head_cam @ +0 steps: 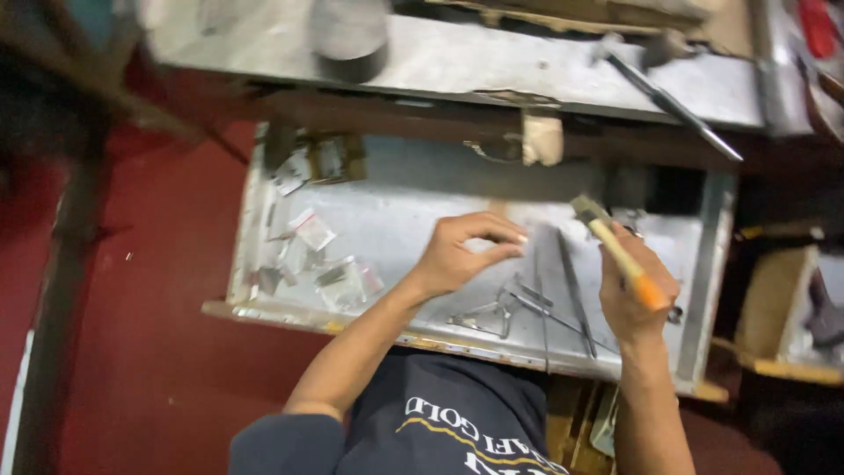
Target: Filing and sanding a metal ring at a jewelry workbench using hand tools and a rotary tool.
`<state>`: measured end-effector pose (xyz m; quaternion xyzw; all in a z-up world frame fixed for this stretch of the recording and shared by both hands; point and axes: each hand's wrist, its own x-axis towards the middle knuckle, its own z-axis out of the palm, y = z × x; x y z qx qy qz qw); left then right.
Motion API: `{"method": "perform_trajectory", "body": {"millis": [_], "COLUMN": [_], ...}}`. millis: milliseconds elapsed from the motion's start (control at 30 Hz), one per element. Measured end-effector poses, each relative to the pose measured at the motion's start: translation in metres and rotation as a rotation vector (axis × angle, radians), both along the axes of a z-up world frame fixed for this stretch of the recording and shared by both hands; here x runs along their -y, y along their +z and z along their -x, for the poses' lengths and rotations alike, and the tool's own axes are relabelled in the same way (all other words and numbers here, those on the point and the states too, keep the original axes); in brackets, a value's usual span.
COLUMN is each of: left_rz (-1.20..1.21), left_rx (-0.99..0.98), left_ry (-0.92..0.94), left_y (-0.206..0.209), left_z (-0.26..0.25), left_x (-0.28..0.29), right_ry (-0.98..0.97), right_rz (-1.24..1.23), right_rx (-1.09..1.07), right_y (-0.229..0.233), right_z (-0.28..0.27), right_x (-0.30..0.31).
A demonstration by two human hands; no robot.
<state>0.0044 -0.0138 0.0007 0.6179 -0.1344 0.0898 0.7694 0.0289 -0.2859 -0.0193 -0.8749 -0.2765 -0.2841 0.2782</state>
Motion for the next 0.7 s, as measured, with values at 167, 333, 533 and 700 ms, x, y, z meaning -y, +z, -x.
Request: {"method": "perform_trajectory", "body": {"millis": [167,333,533,700], "left_rz": [0.042,-0.044,-0.012,-0.227], "left_rx": [-0.253,-0.266,-0.263,-0.084], "left_ry": [-0.023,-0.122,-0.265,-0.341], "left_y": [-0.021,-0.038,-0.038,-0.018], "left_z": [-0.001,0.004,0.025,0.020], "left_x": [-0.001,0.015,0.048,0.048], "right_ry": [0.001,-0.046,0.105,-0.013], "right_rz": [0.469,0.495,-0.508,-0.443], "right_rx": [-0.016,-0.210,-0.456,-0.384], "right_y": [-0.026,-0.016,0.023,0.014], "right_z": [0.029,0.052,0.062,0.082], "right_x": [0.056,0.047,-0.029,0.009]}}
